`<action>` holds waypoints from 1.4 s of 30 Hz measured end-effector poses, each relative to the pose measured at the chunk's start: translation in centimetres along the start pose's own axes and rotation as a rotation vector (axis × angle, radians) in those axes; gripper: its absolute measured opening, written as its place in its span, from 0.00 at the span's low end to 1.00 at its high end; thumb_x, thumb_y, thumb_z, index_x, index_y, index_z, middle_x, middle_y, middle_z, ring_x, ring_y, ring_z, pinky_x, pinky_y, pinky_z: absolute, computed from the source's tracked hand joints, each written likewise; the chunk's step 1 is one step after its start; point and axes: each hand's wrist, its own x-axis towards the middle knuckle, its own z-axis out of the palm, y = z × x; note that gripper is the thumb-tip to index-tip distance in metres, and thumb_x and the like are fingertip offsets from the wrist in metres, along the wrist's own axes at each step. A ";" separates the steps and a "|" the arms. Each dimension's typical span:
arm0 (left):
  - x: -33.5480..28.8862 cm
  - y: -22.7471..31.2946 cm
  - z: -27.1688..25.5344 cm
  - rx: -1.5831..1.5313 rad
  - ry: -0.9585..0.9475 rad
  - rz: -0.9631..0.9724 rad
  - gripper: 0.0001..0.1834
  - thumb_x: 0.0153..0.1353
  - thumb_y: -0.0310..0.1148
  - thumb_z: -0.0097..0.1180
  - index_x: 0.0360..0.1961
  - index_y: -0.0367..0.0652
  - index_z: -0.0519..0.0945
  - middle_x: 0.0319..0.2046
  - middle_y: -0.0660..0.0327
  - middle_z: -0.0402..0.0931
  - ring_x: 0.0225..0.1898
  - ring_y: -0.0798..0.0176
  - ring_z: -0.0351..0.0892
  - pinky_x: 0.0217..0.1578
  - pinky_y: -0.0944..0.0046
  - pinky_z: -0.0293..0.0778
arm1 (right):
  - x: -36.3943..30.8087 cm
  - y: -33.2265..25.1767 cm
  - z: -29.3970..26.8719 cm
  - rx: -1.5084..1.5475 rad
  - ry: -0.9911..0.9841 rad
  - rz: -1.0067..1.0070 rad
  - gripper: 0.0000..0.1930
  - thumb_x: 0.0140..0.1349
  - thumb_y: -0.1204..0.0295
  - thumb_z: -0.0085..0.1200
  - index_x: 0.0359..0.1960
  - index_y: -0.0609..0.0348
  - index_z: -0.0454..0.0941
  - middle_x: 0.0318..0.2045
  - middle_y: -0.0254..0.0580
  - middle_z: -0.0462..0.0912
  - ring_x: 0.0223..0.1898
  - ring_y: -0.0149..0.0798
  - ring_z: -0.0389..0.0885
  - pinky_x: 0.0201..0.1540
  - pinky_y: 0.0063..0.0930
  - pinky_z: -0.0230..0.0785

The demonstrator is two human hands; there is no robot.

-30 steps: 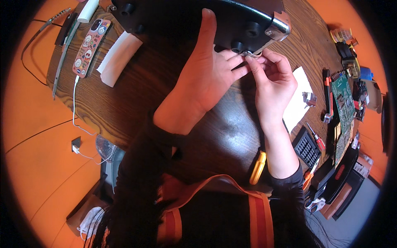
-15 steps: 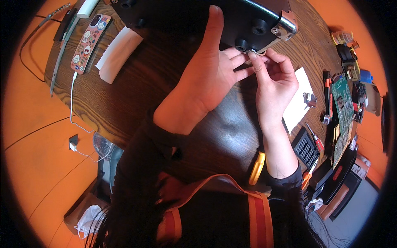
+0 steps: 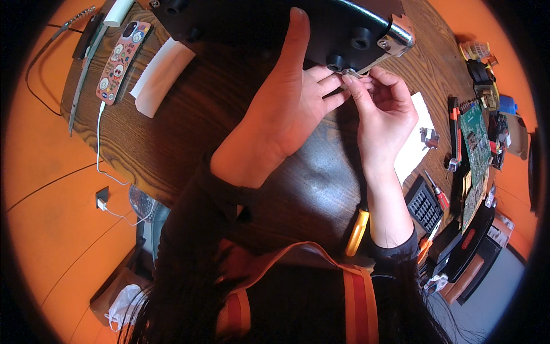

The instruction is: The person uses a screwdriver to fasten screws into the corners of a black rectangular electronic device. They repeatedly pick up screws, align them, and tighten them while rotating the device to access different sides.

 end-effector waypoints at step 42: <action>0.5 -0.6 -1.2 -0.273 -0.054 -0.023 0.58 0.49 0.59 0.57 0.65 0.36 0.36 0.65 0.41 0.36 0.68 0.43 0.34 0.67 0.47 0.39 | 2.1 -3.3 -2.3 -0.400 -0.216 -0.004 0.11 0.51 0.76 0.60 0.37 0.65 0.78 0.28 0.44 0.81 0.32 0.35 0.82 0.38 0.25 0.75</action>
